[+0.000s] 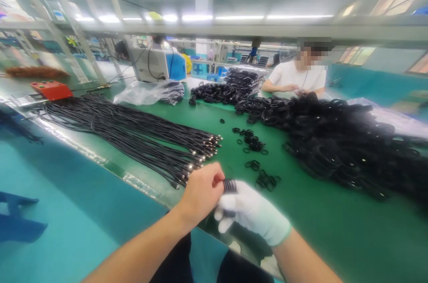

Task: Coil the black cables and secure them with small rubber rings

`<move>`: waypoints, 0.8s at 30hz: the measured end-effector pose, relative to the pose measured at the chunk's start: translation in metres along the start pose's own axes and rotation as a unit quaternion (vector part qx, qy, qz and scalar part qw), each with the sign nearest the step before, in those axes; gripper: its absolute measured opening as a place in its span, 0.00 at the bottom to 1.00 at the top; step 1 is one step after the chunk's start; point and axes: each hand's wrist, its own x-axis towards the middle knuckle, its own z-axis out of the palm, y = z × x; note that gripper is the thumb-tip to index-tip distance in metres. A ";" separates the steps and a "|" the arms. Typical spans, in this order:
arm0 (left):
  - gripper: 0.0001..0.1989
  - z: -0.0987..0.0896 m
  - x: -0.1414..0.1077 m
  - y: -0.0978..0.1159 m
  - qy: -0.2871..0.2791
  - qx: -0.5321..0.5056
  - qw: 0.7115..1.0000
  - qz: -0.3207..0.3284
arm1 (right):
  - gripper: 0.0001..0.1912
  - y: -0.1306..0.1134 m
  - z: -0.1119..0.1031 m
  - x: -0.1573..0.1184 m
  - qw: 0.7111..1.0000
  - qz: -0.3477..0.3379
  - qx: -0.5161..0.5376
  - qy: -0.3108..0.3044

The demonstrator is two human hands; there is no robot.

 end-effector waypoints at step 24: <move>0.03 0.096 0.059 -0.003 -0.238 0.042 0.960 0.141 | 0.18 -0.049 -0.092 -0.046 0.902 -0.262 0.139 0.313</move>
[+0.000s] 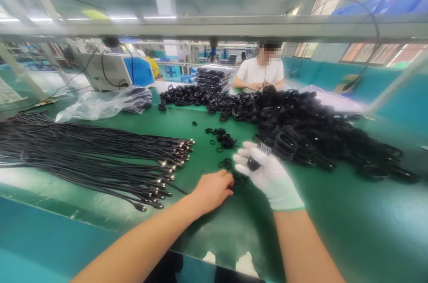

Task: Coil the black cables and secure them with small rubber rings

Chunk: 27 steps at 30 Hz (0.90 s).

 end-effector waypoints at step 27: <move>0.11 -0.058 -0.089 0.012 0.050 -0.562 0.821 -0.091 | 0.17 0.065 0.039 -0.027 0.906 0.153 0.035 -0.392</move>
